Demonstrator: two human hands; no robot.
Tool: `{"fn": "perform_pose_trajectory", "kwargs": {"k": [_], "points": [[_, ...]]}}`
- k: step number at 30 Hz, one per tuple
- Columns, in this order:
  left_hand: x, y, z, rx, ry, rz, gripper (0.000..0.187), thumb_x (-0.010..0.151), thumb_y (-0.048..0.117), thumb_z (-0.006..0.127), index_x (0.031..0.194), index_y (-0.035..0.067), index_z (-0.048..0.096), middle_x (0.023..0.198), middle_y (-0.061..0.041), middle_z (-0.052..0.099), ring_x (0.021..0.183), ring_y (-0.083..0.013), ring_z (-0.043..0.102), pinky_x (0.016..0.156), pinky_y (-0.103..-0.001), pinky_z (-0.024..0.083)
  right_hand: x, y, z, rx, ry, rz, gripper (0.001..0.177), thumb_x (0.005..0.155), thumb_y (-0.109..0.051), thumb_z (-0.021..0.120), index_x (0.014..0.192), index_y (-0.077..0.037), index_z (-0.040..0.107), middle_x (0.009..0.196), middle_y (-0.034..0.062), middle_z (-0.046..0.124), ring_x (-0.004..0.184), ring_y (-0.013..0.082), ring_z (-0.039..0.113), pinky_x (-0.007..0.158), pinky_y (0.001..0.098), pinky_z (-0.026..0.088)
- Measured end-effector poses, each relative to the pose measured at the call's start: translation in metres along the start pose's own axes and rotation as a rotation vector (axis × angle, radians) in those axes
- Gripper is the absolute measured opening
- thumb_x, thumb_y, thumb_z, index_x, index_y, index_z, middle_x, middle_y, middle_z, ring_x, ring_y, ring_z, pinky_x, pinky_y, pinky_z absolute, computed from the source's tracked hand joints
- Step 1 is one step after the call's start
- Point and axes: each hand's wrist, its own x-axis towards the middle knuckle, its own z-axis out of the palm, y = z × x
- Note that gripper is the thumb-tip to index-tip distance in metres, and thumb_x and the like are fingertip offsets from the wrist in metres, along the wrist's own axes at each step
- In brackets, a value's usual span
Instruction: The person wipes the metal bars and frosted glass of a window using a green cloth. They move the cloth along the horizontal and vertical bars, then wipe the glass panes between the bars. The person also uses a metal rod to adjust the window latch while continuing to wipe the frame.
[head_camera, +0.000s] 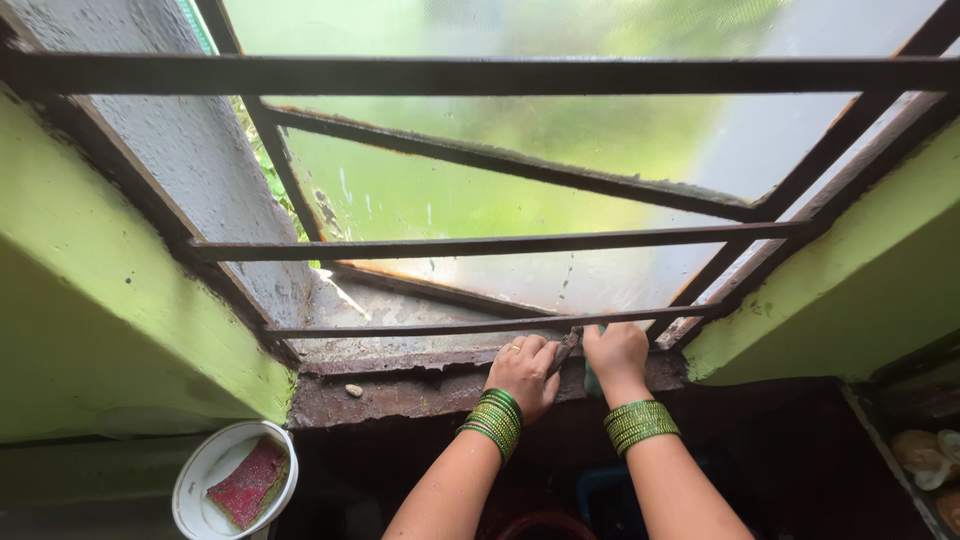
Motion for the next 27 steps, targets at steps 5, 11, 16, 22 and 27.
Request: {"fn": "perform_pose_trajectory", "kwargs": {"k": [5,11,16,22,27], "points": [[-0.001,0.001,-0.002,0.027,-0.028,-0.006,0.044,0.082,0.02,0.074,0.121,0.005,0.065,0.111,-0.012,0.062,0.109,-0.0286,0.06,0.097,-0.043,0.047,-0.001,0.008,-0.027,0.178,-0.209,0.093,0.025,0.083,-0.031,0.075,0.096,-0.01,0.082,0.087,0.0161,0.076,0.083,0.035,0.075,0.081,0.0428,0.059],[-0.002,-0.001,-0.002,0.008,-0.017,0.002,0.043,0.081,0.019,0.074,0.121,0.007,0.065,0.112,-0.01,0.063,0.109,-0.0276,0.06,0.098,-0.042,0.047,-0.021,-0.015,-0.054,0.201,-0.051,-0.008,0.021,0.087,-0.024,0.075,0.098,-0.007,0.08,0.098,0.0169,0.074,0.091,0.0353,0.071,0.083,0.0438,0.057],[0.0,-0.001,-0.004,0.008,-0.006,0.008,0.046,0.08,0.019,0.075,0.123,0.005,0.064,0.112,-0.011,0.062,0.108,-0.0288,0.06,0.097,-0.042,0.047,-0.019,-0.032,-0.042,0.151,-0.021,-0.205,0.013,0.086,-0.019,0.073,0.092,-0.01,0.08,0.096,0.013,0.073,0.088,0.0363,0.068,0.08,0.0462,0.055],[0.001,-0.005,-0.001,0.003,-0.026,-0.002,0.046,0.079,0.019,0.075,0.122,0.006,0.064,0.112,-0.011,0.062,0.109,-0.0281,0.06,0.098,-0.042,0.047,-0.004,-0.036,-0.028,0.068,-0.056,-0.225,0.011,0.086,-0.018,0.072,0.092,-0.014,0.08,0.09,0.0116,0.067,0.08,0.0352,0.068,0.073,0.0449,0.056],[0.0,-0.003,-0.001,0.005,-0.037,-0.015,0.045,0.081,0.019,0.074,0.122,0.006,0.064,0.112,-0.01,0.062,0.109,-0.0278,0.06,0.098,-0.042,0.047,-0.005,-0.034,-0.028,0.079,-0.061,-0.191,0.012,0.089,-0.022,0.073,0.092,-0.012,0.08,0.091,0.0131,0.069,0.08,0.0365,0.069,0.074,0.0458,0.057]]}}
